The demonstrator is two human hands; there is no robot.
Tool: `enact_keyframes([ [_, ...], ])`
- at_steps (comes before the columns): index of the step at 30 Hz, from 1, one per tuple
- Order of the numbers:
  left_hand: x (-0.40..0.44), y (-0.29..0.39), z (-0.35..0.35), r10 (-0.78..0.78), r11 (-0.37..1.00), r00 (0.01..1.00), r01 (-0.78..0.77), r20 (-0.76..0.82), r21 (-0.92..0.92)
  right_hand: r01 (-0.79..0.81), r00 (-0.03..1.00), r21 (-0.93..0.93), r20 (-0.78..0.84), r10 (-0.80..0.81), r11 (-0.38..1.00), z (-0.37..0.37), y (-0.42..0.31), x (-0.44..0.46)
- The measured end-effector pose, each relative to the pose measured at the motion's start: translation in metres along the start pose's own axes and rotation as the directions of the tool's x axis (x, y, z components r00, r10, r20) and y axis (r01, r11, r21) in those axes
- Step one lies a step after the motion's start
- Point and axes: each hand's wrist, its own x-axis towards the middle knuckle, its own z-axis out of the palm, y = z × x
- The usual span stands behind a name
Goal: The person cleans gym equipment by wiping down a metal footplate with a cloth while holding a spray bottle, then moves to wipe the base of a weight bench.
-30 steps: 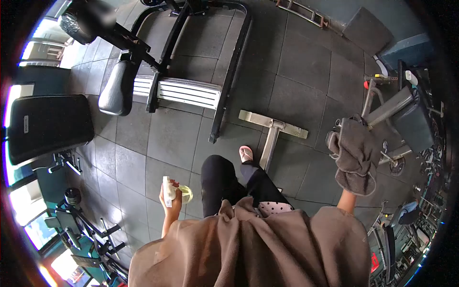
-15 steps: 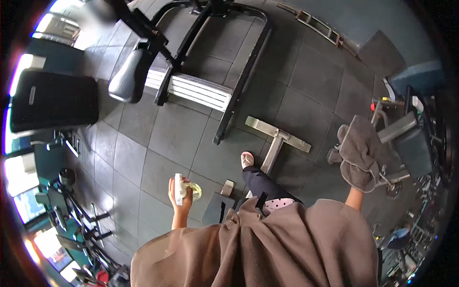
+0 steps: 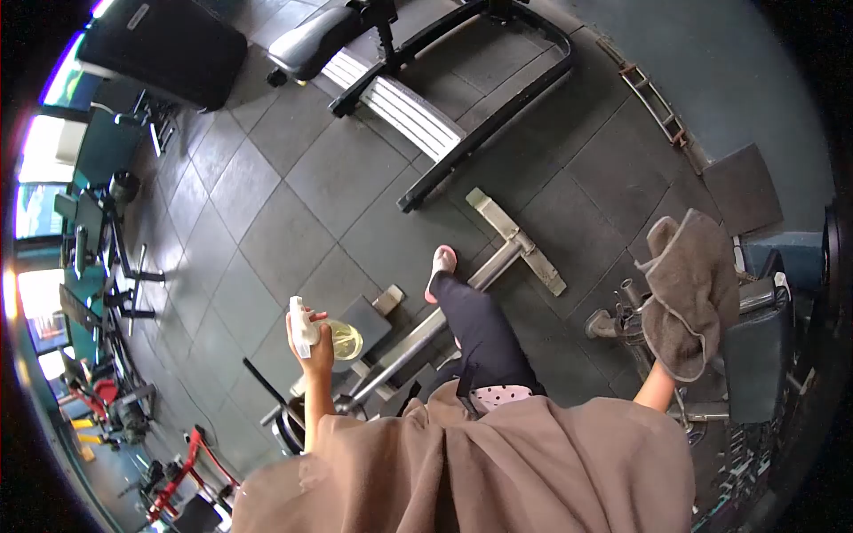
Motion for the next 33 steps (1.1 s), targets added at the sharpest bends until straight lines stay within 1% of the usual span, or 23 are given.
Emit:
enact_keyframes([
  [2, -0.036, -0.032, -0.008, -0.037, 0.999, 0.999, 0.037, -0.028, -0.026, 0.004, 1.000, -0.014, 0.030, -0.004, 1.000, -0.013, -0.010, 0.007],
  [3, -0.050, -0.034, -0.006, -0.078, 0.997, 0.996, 0.077, -0.035, -0.027, 0.002, 0.999, -0.019, 0.042, -0.001, 1.000, -0.017, -0.013, 0.011],
  [5, -0.069, -0.038, 0.001, -0.071, 0.997, 0.996, 0.071, -0.059, -0.003, -0.004, 0.998, -0.028, 0.065, 0.006, 1.000, -0.021, -0.020, 0.017],
  [6, -0.076, -0.038, 0.006, -0.063, 0.997, 0.997, 0.065, -0.052, 0.040, -0.004, 0.997, -0.032, 0.072, 0.007, 0.999, -0.023, -0.023, 0.020],
  [9, -0.094, -0.040, 0.025, -0.109, 0.993, 0.993, 0.111, -0.053, 0.028, -0.011, 0.996, -0.031, 0.093, 0.013, 0.999, -0.026, -0.027, 0.029],
  [10, -0.098, -0.037, 0.034, -0.114, 0.992, 0.992, 0.111, -0.052, -0.052, -0.012, 0.995, -0.044, 0.098, 0.016, 0.999, -0.029, -0.029, 0.031],
  [11, -0.102, -0.034, 0.043, -0.128, 0.990, 0.991, 0.125, -0.049, -0.064, -0.020, 0.994, -0.033, 0.105, 0.023, 0.999, -0.029, -0.026, 0.034],
  [13, -0.105, -0.028, 0.059, -0.082, 0.996, 0.997, 0.082, -0.003, -0.043, -0.027, 0.993, -0.057, 0.109, 0.033, 0.998, -0.031, -0.028, 0.036],
  [15, -0.109, -0.017, 0.077, -0.075, 0.996, 0.997, 0.074, 0.017, 0.042, -0.032, 0.993, -0.054, 0.115, 0.038, 0.998, -0.034, -0.027, 0.038],
  [17, -0.118, -0.027, 0.097, -0.016, 1.000, 0.996, 0.018, 0.083, -0.020, -0.039, 0.992, -0.052, 0.121, 0.046, 0.998, -0.039, -0.025, 0.043],
  [18, -0.124, -0.024, 0.105, -0.024, 0.999, 0.989, 0.017, 0.145, 0.044, -0.047, 0.991, -0.053, 0.124, 0.054, 0.997, -0.043, -0.021, 0.045],
  [19, -0.129, -0.033, 0.115, 0.032, 0.992, 0.977, -0.057, 0.210, 0.116, -0.057, 0.989, -0.051, 0.135, 0.063, 0.997, -0.046, -0.015, 0.047],
  [21, -0.144, -0.038, 0.140, 0.038, 0.984, 0.962, -0.083, 0.271, 0.155, -0.070, 0.988, -0.052, 0.137, 0.076, 0.996, -0.054, -0.004, 0.057],
  [22, -0.151, -0.038, 0.152, 0.134, 0.952, 0.937, -0.212, 0.321, 0.222, -0.080, 0.986, -0.051, 0.140, 0.087, 0.995, -0.058, 0.002, 0.062],
  [23, -0.157, -0.045, 0.166, 0.142, 0.948, 0.911, -0.237, 0.388, 0.212, -0.094, 0.984, -0.047, 0.149, 0.100, 0.994, -0.063, 0.008, 0.067],
  [25, -0.176, -0.047, 0.198, 0.177, 0.943, 0.882, -0.279, 0.436, 0.182, -0.113, 0.981, -0.040, 0.156, 0.118, 0.993, -0.073, 0.023, 0.083],
  [27, -0.202, -0.069, 0.232, 0.087, 0.946, 0.853, -0.233, 0.515, 0.226, -0.137, 0.974, -0.032, 0.178, 0.141, 0.990, -0.086, 0.037, 0.102],
  [29, -0.231, -0.086, 0.264, 0.046, 0.959, 0.858, -0.181, 0.512, 0.216, -0.157, 0.966, -0.030, 0.201, 0.160, 0.987, -0.101, 0.049, 0.123],
  [30, -0.243, -0.091, 0.282, 0.047, 0.953, 0.873, -0.185, 0.485, 0.241, -0.163, 0.962, -0.034, 0.216, 0.167, 0.986, -0.110, 0.053, 0.132],
  [31, -0.252, -0.098, 0.298, 0.156, 0.953, 0.876, -0.254, 0.457, 0.163, -0.164, 0.961, -0.034, 0.222, 0.167, 0.986, -0.119, 0.057, 0.143],
  [33, -0.269, -0.105, 0.324, 0.116, 0.978, 0.864, -0.185, 0.490, 0.096, -0.170, 0.953, -0.031, 0.250, 0.172, 0.985, -0.134, 0.064, 0.165],
])
